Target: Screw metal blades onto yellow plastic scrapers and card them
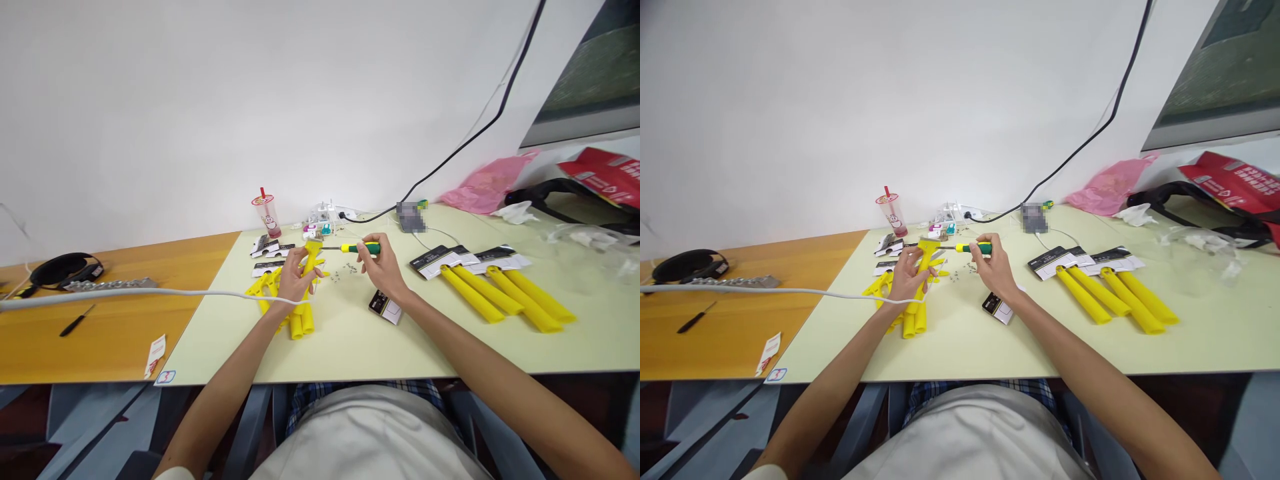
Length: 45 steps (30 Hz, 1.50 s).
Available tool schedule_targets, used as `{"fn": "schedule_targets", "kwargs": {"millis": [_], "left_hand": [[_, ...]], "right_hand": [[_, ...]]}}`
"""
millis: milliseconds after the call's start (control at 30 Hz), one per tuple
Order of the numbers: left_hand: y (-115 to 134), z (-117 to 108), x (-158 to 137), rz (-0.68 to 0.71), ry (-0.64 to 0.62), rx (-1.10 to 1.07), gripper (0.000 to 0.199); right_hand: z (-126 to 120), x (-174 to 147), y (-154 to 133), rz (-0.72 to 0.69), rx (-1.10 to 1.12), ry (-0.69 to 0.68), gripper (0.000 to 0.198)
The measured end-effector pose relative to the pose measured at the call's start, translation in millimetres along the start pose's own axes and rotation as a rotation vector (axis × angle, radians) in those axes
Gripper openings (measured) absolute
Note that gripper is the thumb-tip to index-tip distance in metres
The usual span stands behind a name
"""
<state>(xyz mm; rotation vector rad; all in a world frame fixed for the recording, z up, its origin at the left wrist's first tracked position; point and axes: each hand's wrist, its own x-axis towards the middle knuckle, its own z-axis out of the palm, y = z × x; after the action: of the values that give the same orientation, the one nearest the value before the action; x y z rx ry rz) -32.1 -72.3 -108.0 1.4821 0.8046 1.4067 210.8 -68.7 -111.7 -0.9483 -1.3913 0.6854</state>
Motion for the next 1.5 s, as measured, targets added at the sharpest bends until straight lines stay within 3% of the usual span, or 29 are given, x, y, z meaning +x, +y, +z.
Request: {"fn": "schedule_targets", "kwargs": {"millis": [267, 600, 1000, 1167, 1367, 1500], "left_hand": [[-0.1, -1.4, 2.3, -0.006, 0.023, 0.007, 0.055], [-7.5, -3.0, 1.4, 0.011, 0.011, -0.005, 0.058], [-0.3, -0.6, 1.6, -0.014, 0.027, -0.006, 0.058], [-1.5, -1.0, 0.8, 0.006, 0.024, 0.001, 0.054], [-3.0, -0.9, 0.9, 0.012, 0.017, 0.004, 0.053], [-1.4, -1.5, 2.8, 0.007, 0.024, -0.004, 0.056]], "right_hand": [[1.7, -4.7, -0.4, -0.062, 0.046, -0.087, 0.045], [0.0, 0.4, 1.2, -0.016, -0.003, 0.003, 0.049], [1.3, -4.6, 1.2, -0.071, 0.045, -0.058, 0.044], [1.2, -1.3, 0.8, -0.038, 0.018, 0.004, 0.051], [0.4, 0.3, 2.5, 0.03, -0.022, -0.003, 0.05], [0.8, -1.0, 8.1, 0.003, -0.044, -0.021, 0.052]]}}
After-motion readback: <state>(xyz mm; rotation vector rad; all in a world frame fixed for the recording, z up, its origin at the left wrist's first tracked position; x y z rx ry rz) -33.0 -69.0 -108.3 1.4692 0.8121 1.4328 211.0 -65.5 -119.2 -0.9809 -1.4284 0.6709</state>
